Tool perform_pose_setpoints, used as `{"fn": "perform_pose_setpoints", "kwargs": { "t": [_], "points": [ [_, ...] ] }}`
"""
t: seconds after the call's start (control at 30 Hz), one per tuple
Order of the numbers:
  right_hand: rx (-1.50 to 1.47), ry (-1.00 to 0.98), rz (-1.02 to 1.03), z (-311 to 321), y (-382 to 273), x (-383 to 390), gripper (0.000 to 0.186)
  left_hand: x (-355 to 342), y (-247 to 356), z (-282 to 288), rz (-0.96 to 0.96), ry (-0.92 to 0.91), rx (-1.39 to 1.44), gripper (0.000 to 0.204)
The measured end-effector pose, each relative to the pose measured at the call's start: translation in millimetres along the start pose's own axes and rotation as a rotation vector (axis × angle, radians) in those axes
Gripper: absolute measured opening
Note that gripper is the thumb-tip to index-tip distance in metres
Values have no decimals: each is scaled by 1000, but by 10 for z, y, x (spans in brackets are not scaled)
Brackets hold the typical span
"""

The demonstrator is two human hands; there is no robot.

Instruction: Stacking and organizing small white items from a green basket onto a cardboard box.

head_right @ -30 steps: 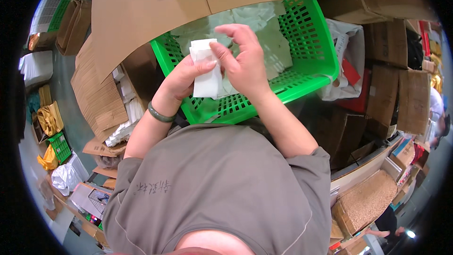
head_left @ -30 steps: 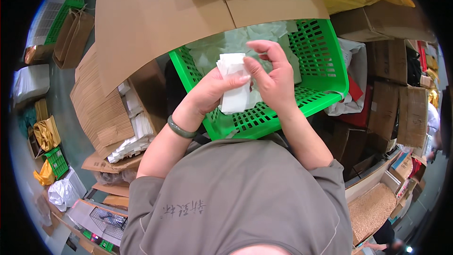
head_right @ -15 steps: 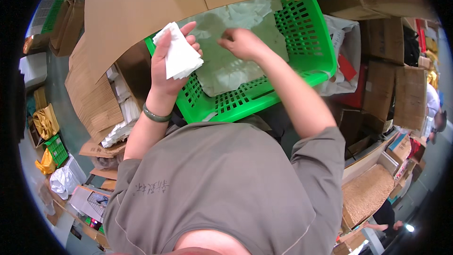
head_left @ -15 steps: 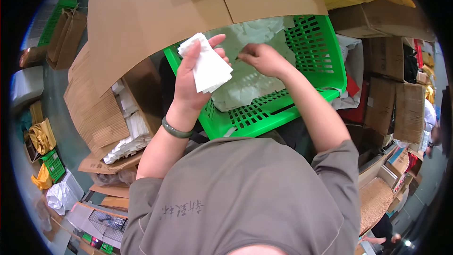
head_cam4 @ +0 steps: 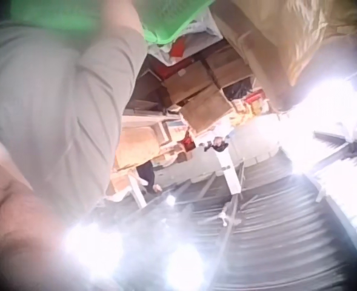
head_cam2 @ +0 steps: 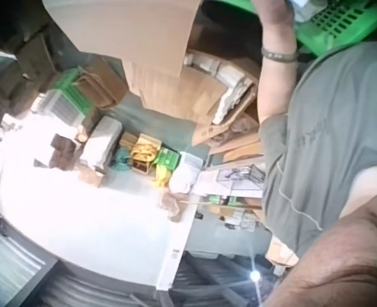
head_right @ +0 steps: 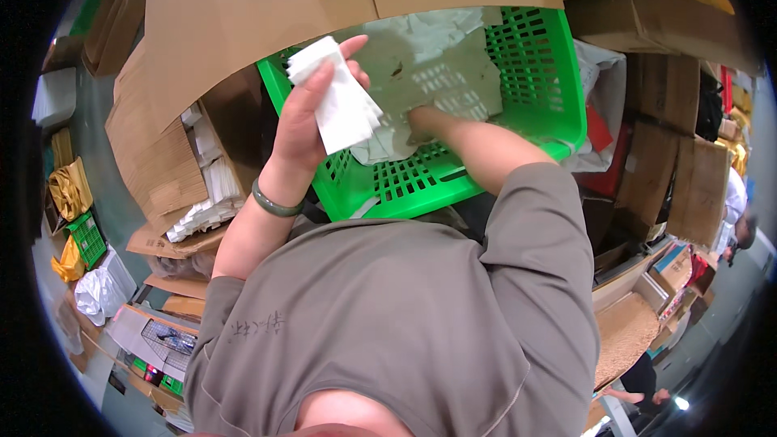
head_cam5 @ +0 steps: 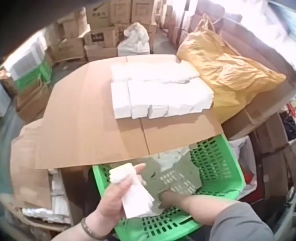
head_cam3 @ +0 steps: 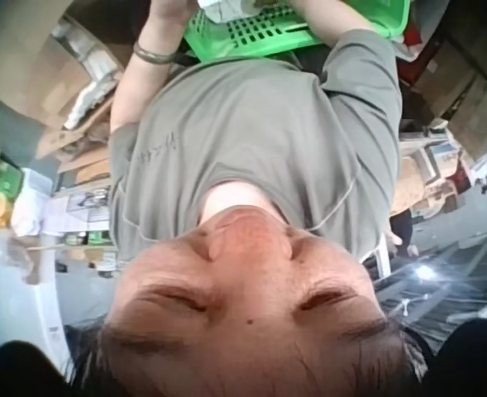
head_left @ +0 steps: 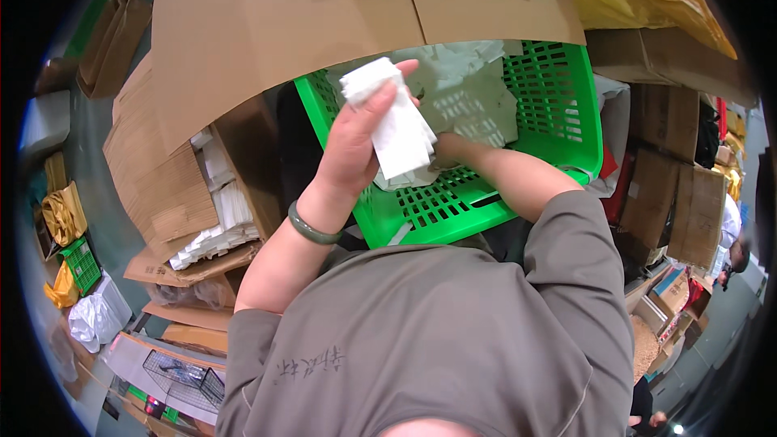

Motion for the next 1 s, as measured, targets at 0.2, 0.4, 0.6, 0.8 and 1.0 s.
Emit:
{"fn": "perform_pose_setpoints", "kwargs": {
  "t": [0.2,0.4,0.6,0.8,1.0],
  "points": [
    [-290,66,5,-273,73,-233,48,12,20,17,22,104,-76,27],
    [-242,80,318,479,-634,286,50,-15,-4,2,28,213,-47,28],
    [-942,-154,-262,1160,-1052,582,30,-39,2,56,74,178,24,38],
    [108,-332,181,857,-909,407,28,-28,11,5,64,195,81,44],
    [-236,244,205,740,-432,224,17,-77,-23,7,-25,211,-5,37]
  ]
}}
Point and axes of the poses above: each hand's wrist, its own x-axis away from the middle knuckle, its own z-axis out of the back of the hand, y = z × x, the point moved 1 cm from there along -x, towards the middle knuckle, and after that the axes turned 10 degrees about y, right-handed, at the moved point
